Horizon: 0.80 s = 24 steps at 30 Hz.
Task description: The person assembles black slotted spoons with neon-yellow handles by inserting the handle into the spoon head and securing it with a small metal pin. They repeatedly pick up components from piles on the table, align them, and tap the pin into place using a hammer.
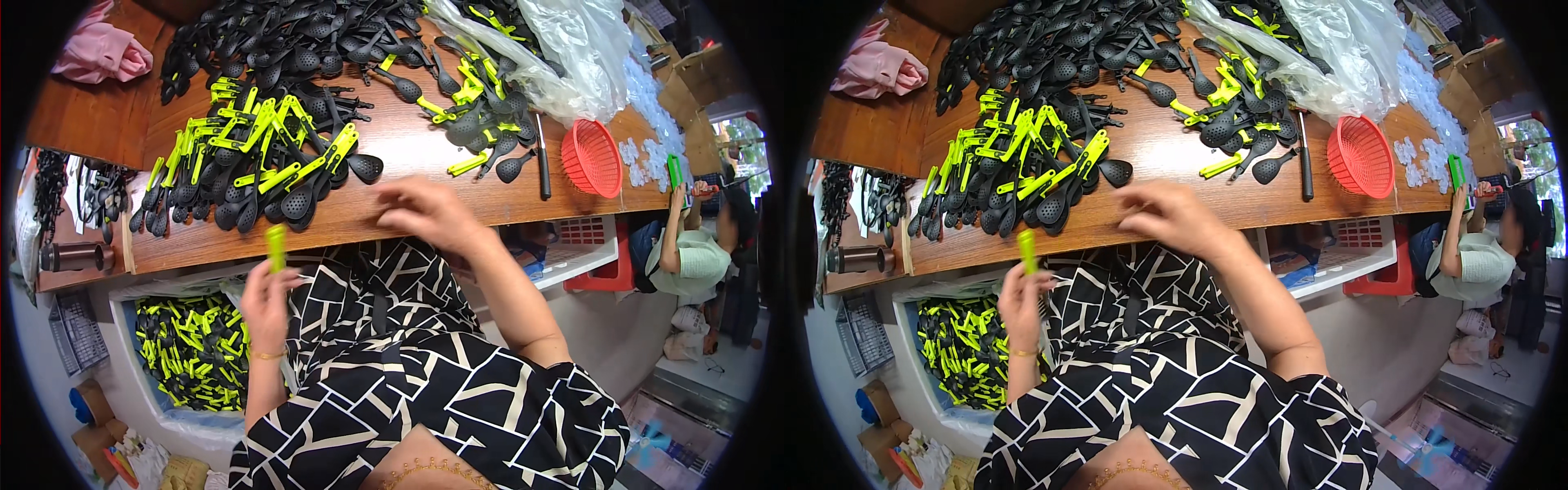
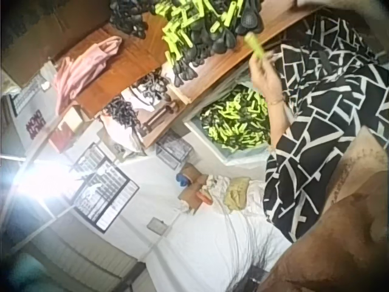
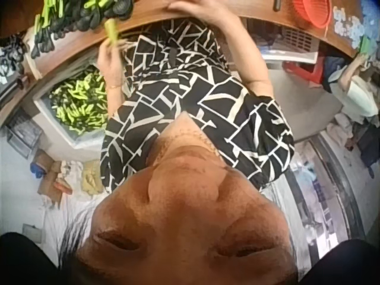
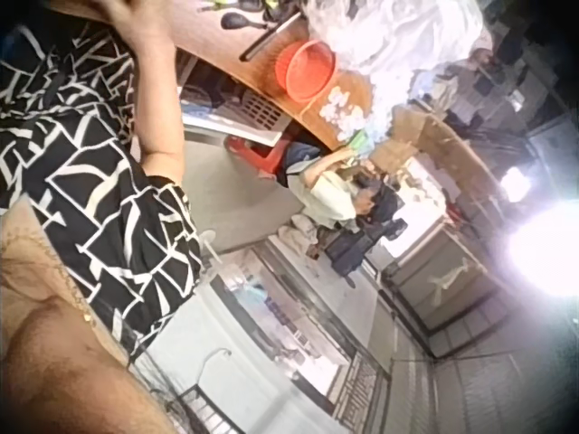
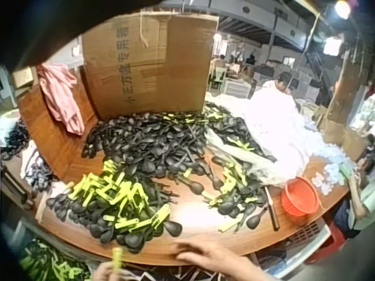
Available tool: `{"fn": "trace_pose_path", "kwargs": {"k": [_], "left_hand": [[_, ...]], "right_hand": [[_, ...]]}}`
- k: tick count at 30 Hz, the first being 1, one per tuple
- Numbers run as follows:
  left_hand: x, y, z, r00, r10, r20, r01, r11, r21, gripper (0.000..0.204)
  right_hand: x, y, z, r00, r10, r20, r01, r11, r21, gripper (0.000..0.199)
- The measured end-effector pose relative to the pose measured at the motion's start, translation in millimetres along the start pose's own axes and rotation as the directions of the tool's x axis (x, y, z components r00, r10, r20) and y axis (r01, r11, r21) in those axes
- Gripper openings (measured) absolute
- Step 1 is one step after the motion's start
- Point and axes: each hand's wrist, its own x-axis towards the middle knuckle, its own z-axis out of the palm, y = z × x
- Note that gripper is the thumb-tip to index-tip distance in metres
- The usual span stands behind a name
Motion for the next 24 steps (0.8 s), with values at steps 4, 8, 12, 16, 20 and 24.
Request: {"fn": "trace_pose_path", "kwargs": {"k": [4,8,12,16,20,24], "left_hand": [[-75,-115,-110,0.864,-0.064,-0.499,0.145,0.981,0.125,0.027],[-163,-224,-189,0.748,-0.349,-0.564,0.663,0.419,0.620,0.019],[-212,-289,-199,0.647,-0.562,-0.515,0.671,0.099,0.735,0.031],[-190,-292,-195,0.691,-0.474,-0.546,0.676,0.157,0.720,0.037],[-104,-207,-189,0.776,-0.093,-0.624,0.548,0.591,0.592,0.028],[-16,-66,-105,0.812,0.208,-0.546,-0.008,0.939,0.344,0.021]], "right_hand": [[-5,36,-66,0.936,-0.124,-0.330,-0.027,0.907,-0.420,0.021],[9,53,-103,0.885,-0.340,-0.317,0.008,0.693,-0.721,0.019],[60,55,-95,0.878,-0.385,-0.284,-0.030,0.549,-0.835,0.019],[82,69,-102,0.970,-0.047,-0.239,-0.195,0.436,-0.878,0.028],[78,67,-113,0.948,0.075,-0.309,-0.285,0.630,-0.723,0.028],[66,93,-110,0.953,-0.126,-0.275,-0.091,0.747,-0.659,0.025]]}}
